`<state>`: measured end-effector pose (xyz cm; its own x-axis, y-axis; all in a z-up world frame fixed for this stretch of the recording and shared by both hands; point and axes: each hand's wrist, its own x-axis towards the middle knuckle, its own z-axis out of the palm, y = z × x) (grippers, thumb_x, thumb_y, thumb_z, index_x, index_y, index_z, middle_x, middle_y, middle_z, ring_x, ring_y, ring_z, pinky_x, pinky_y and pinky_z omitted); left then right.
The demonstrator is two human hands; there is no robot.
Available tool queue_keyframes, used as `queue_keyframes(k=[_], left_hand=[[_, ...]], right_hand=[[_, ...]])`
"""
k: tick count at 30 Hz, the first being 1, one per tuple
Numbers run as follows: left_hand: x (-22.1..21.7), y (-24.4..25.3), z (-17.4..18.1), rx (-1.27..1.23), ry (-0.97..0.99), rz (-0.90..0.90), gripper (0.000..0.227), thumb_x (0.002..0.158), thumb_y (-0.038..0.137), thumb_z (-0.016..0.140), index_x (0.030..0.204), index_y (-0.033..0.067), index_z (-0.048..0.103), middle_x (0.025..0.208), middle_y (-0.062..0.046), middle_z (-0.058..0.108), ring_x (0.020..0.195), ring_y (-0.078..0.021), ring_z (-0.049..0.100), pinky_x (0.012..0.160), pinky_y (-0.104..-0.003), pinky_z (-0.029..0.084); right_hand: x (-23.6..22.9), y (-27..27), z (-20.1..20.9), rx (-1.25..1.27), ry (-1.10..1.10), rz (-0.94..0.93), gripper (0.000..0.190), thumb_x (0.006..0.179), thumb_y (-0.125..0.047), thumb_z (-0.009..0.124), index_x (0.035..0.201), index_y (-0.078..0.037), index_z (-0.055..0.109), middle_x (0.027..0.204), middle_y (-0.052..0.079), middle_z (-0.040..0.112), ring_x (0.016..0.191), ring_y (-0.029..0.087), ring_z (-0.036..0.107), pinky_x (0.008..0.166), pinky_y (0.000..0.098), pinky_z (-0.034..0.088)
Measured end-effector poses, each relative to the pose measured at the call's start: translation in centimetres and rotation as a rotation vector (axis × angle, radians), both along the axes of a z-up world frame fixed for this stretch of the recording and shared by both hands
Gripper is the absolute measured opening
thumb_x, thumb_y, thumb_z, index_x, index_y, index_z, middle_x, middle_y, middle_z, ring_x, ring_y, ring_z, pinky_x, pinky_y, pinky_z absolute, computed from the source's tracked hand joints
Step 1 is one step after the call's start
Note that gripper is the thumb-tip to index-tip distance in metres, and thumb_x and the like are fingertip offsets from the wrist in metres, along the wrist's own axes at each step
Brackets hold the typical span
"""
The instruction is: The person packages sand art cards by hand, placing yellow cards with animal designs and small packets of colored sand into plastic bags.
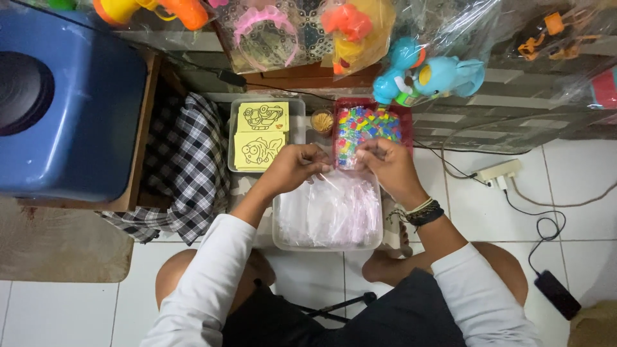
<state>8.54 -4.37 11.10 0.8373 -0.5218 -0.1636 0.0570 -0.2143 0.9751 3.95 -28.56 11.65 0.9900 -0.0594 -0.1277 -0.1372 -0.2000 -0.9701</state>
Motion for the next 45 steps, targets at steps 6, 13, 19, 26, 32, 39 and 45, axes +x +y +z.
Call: queue_keyframes(k=[6, 13, 19, 26, 32, 39, 45], left_hand=[[1.0, 0.1, 1.6, 0.006, -0.105, 0.003, 0.019, 0.088, 0.008, 0.080, 0.106, 0.0034, 0.076, 0.085, -0.018, 0.078, 0.076, -0.0198, 0.072, 0.063, -0.035, 0.062], [0.9, -1.1, 3.5, -0.168, 0.106, -0.017, 0.030, 0.093, 0.006, 0.074, 0.121, -0.0037, 0.070, 0.104, -0.024, 0.077, 0.085, -0.0210, 0.071, 0.072, -0.032, 0.065], [1.0, -1.8, 4.7, -0.139, -0.012, 0.061, 0.016, 0.092, 0.007, 0.073, 0.106, 0.0000, 0.078, 0.081, -0.017, 0.077, 0.068, -0.0153, 0.067, 0.060, -0.032, 0.059], [2.4, -1.4, 2.5, -0.152, -0.047, 0.184, 0.015, 0.088, 0.009, 0.080, 0.102, 0.0056, 0.080, 0.070, -0.007, 0.075, 0.061, -0.0088, 0.064, 0.058, -0.024, 0.056], [2.2, -1.1, 2.7, -0.184, -0.075, 0.190, 0.014, 0.086, 0.006, 0.080, 0.100, 0.0015, 0.078, 0.068, -0.010, 0.074, 0.060, -0.0112, 0.068, 0.059, -0.024, 0.059], [2.0, -1.1, 3.1, -0.129, -0.098, 0.163, 0.020, 0.085, 0.006, 0.081, 0.105, 0.0020, 0.079, 0.076, -0.012, 0.077, 0.065, -0.0113, 0.065, 0.059, -0.026, 0.057], [1.9, -0.9, 4.2, -0.041, -0.149, 0.108, 0.025, 0.087, 0.009, 0.080, 0.112, 0.0069, 0.079, 0.093, -0.018, 0.080, 0.086, -0.0238, 0.075, 0.076, -0.038, 0.062]], right_hand=[[2.6, -0.1, 2.6, 0.051, -0.184, -0.012, 0.010, 0.096, -0.010, 0.076, 0.100, -0.002, 0.072, 0.073, 0.008, 0.070, 0.059, 0.010, 0.068, 0.057, 0.0209, 0.059], [4.6, 0.8, 2.7, 0.010, -0.266, 0.096, 0.010, 0.087, -0.004, 0.080, 0.096, -0.001, 0.075, 0.066, 0.008, 0.069, 0.054, 0.009, 0.064, 0.050, 0.0212, 0.055], [4.6, 1.0, 4.6, 0.080, -0.292, 0.061, 0.018, 0.095, -0.001, 0.071, 0.113, -0.002, 0.072, 0.083, 0.010, 0.076, 0.069, 0.009, 0.069, 0.062, 0.0192, 0.057], [3.4, 0.9, 6.7, 0.011, -0.534, 0.091, 0.022, 0.099, -0.004, 0.068, 0.120, 0.001, 0.063, 0.113, 0.018, 0.070, 0.098, 0.019, 0.068, 0.083, 0.0289, 0.055], [3.7, 0.6, 4.5, -0.094, -0.523, 0.227, 0.033, 0.083, -0.014, 0.087, 0.110, -0.004, 0.072, 0.124, 0.012, 0.064, 0.104, 0.019, 0.063, 0.088, 0.0292, 0.052], [3.7, 1.0, 3.6, 0.036, -0.414, 0.230, 0.013, 0.087, -0.008, 0.082, 0.095, -0.002, 0.074, 0.116, 0.013, 0.066, 0.100, 0.014, 0.065, 0.082, 0.0243, 0.054], [4.1, 1.4, 3.6, -0.063, -0.474, 0.208, 0.007, 0.088, -0.005, 0.080, 0.093, -0.002, 0.076, 0.104, 0.011, 0.071, 0.090, 0.012, 0.066, 0.073, 0.0222, 0.053]])
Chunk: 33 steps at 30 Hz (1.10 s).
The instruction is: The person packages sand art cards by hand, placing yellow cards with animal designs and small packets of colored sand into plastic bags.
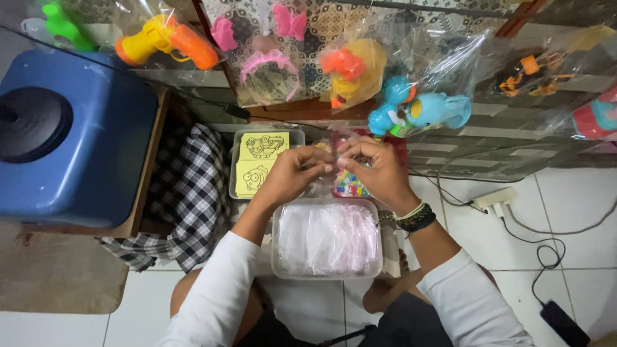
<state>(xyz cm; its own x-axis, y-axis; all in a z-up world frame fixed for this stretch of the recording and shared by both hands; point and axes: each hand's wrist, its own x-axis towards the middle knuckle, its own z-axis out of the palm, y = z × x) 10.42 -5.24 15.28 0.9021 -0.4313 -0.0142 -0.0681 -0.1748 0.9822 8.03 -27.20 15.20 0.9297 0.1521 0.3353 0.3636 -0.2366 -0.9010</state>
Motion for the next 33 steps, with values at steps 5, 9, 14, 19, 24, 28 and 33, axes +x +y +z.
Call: queue_keyframes(k=[5, 9, 14, 19, 24, 28, 33], left_hand=[[-0.6, -0.1, 1.1, -0.008, 0.063, -0.036, 0.024, 0.092, 0.005, 0.072, 0.116, 0.0038, 0.076, 0.096, -0.019, 0.078, 0.083, -0.0209, 0.070, 0.074, -0.035, 0.061], [-0.5, 0.0, 0.9, 0.009, 0.046, 0.022, 0.021, 0.089, 0.006, 0.076, 0.110, 0.0040, 0.079, 0.087, -0.017, 0.079, 0.073, -0.0178, 0.068, 0.068, -0.032, 0.061], [-0.2, 0.4, 0.9, 0.053, 0.010, 0.087, 0.016, 0.085, 0.007, 0.080, 0.101, 0.0073, 0.081, 0.077, -0.014, 0.078, 0.066, -0.0163, 0.072, 0.062, -0.029, 0.061], [0.0, 1.1, 0.4, 0.001, 0.070, 0.093, 0.016, 0.085, 0.004, 0.078, 0.101, 0.0040, 0.080, 0.072, -0.013, 0.075, 0.062, -0.0168, 0.070, 0.061, -0.029, 0.060], [0.0, 1.4, -0.2, 0.062, 0.034, 0.026, 0.018, 0.085, 0.004, 0.078, 0.103, 0.0028, 0.079, 0.078, -0.017, 0.079, 0.066, -0.0182, 0.072, 0.062, -0.032, 0.060], [0.0, 0.9, -0.6, 0.055, 0.045, 0.021, 0.017, 0.086, 0.004, 0.076, 0.103, 0.0041, 0.080, 0.079, -0.014, 0.080, 0.067, -0.0172, 0.073, 0.065, -0.030, 0.061], [-0.3, 0.6, -0.6, -0.015, 0.100, 0.008, 0.021, 0.086, 0.001, 0.076, 0.107, 0.0007, 0.079, 0.080, -0.017, 0.079, 0.066, -0.0176, 0.072, 0.064, -0.031, 0.061]], right_hand=[[-0.1, 0.3, 0.5, -0.019, -0.001, -0.033, 0.006, 0.087, -0.005, 0.081, 0.091, -0.003, 0.076, 0.100, 0.009, 0.073, 0.084, 0.010, 0.063, 0.070, 0.0216, 0.051], [-0.2, 0.3, 0.2, 0.007, -0.005, -0.050, 0.007, 0.088, -0.004, 0.081, 0.091, 0.000, 0.076, 0.099, 0.013, 0.074, 0.086, 0.015, 0.069, 0.071, 0.0243, 0.055], [-0.2, 0.6, 0.9, -0.007, -0.032, -0.109, 0.006, 0.093, -0.007, 0.076, 0.093, -0.002, 0.078, 0.099, 0.011, 0.071, 0.089, 0.013, 0.066, 0.072, 0.0253, 0.055], [-0.1, 0.4, 0.2, 0.043, 0.014, -0.105, 0.009, 0.094, -0.010, 0.074, 0.095, -0.001, 0.078, 0.103, 0.012, 0.072, 0.092, 0.014, 0.068, 0.072, 0.0232, 0.057], [-0.5, 0.8, -0.5, 0.056, 0.084, -0.048, 0.009, 0.088, -0.005, 0.078, 0.096, -0.001, 0.077, 0.107, 0.011, 0.071, 0.096, 0.016, 0.069, 0.077, 0.0232, 0.057], [-0.6, 0.8, -0.3, 0.024, 0.087, -0.052, 0.007, 0.088, -0.004, 0.077, 0.094, -0.001, 0.078, 0.104, 0.009, 0.072, 0.095, 0.013, 0.068, 0.077, 0.0208, 0.057], [-1.0, 0.7, 0.1, 0.038, 0.052, -0.039, 0.007, 0.089, -0.006, 0.077, 0.091, 0.000, 0.077, 0.099, 0.009, 0.072, 0.095, 0.014, 0.069, 0.076, 0.0216, 0.058]])
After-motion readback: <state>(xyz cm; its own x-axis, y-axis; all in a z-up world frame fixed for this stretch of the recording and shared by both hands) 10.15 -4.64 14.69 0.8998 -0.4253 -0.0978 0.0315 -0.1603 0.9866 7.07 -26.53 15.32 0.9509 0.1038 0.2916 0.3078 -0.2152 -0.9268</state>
